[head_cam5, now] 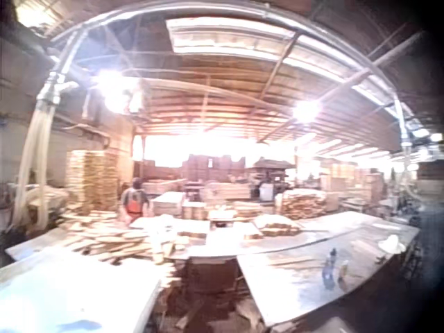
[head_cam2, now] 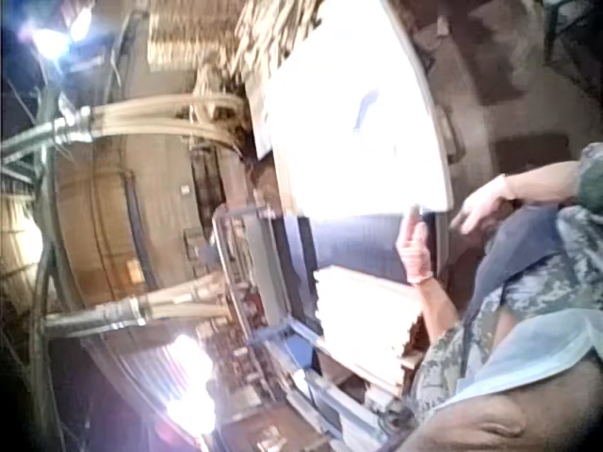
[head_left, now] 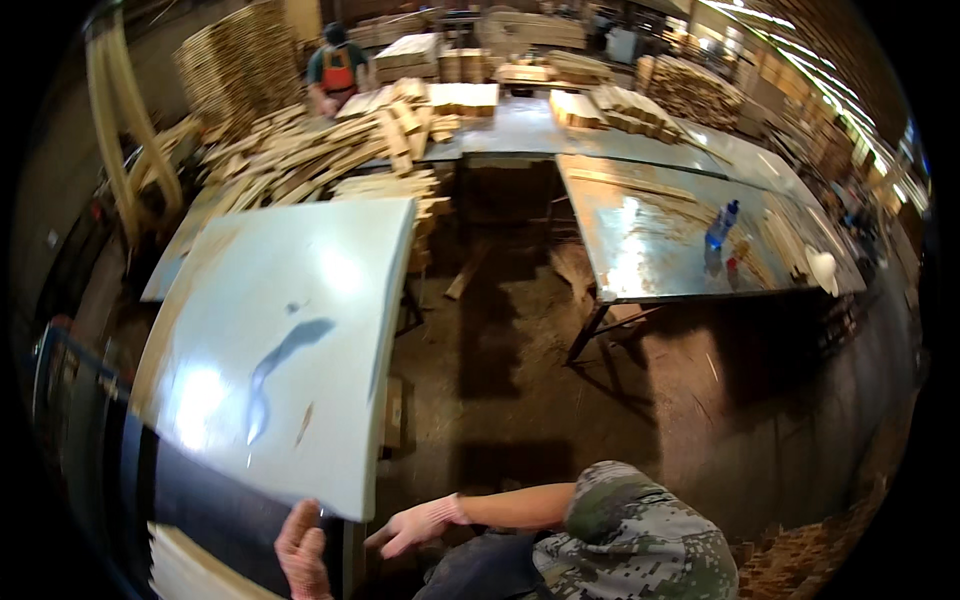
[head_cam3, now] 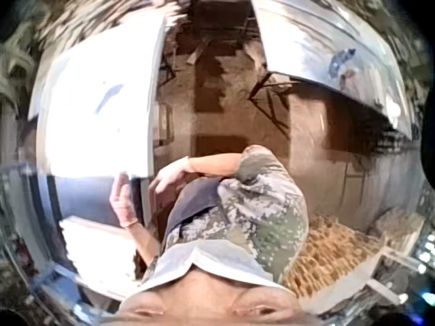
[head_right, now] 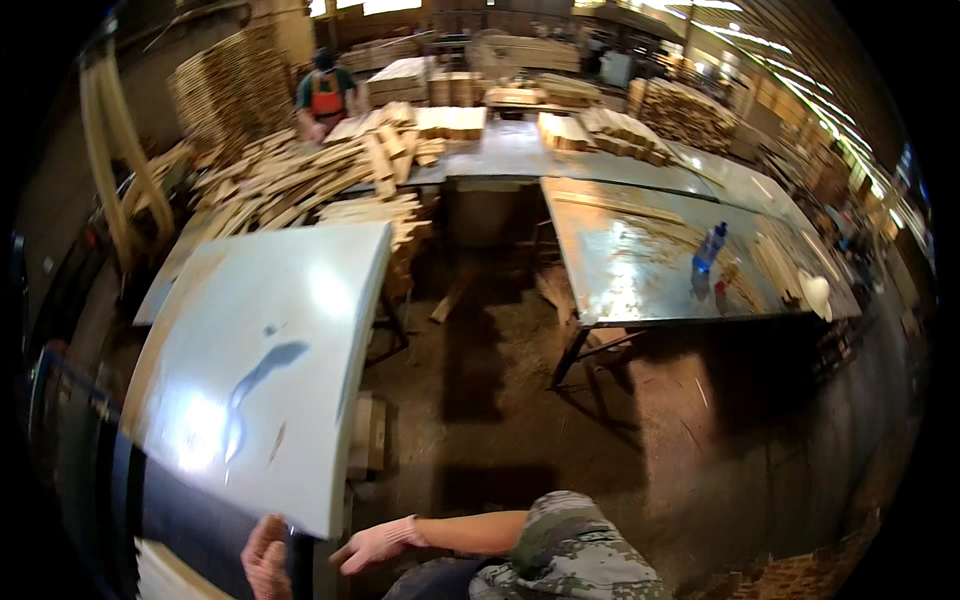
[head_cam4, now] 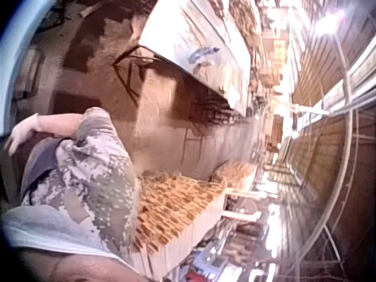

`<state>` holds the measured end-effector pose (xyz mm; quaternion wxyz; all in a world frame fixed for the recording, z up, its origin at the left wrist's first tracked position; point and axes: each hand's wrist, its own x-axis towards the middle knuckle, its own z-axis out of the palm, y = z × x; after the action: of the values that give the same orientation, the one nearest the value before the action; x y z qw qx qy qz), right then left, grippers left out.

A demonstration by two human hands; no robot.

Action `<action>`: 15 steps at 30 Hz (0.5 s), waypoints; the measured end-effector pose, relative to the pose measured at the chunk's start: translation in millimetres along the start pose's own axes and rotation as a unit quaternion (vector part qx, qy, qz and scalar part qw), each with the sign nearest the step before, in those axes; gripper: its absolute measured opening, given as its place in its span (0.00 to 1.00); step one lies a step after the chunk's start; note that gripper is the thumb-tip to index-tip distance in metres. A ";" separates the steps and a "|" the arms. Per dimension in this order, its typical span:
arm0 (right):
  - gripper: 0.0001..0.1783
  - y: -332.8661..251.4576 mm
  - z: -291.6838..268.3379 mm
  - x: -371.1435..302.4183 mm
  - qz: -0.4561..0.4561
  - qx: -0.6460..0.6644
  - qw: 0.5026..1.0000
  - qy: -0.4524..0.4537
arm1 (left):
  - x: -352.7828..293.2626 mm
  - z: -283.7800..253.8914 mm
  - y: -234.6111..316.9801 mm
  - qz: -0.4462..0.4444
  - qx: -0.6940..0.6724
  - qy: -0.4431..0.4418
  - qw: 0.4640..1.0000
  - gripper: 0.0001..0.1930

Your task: The person picks up stacks of light-colored wooden planks from a metal table and places them onto a conveyor belt. They repeatedly lift, turn, and align the wood pieces by hand, working alongside another person in a busy workshop environment.

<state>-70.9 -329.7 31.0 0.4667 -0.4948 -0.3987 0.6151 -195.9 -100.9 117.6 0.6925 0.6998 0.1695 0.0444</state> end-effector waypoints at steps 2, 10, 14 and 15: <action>0.48 43.1 -49.4 -88.5 0.041 0.144 0.976 0.160 | 34.6 80.9 9.4 -0.105 -0.053 -0.057 0.991 0.25; 0.36 111.8 -195.0 -282.7 -0.032 0.423 0.812 0.400 | 204.0 246.0 -42.5 -0.185 -0.087 -0.188 0.961 0.25; 0.34 140.7 -264.1 -312.3 -0.075 0.466 0.779 0.413 | 292.9 306.4 -5.9 -0.276 -0.011 -0.151 0.949 0.27; 0.34 123.0 -281.4 -324.4 -0.048 0.491 0.758 0.426 | 326.1 316.8 -8.4 -0.192 0.022 -0.202 0.960 0.27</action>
<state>207.2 -666.2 -63.5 0.7963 -0.3888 0.1754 0.4289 202.7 -305.8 41.4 0.6923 0.6635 0.1587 -0.2353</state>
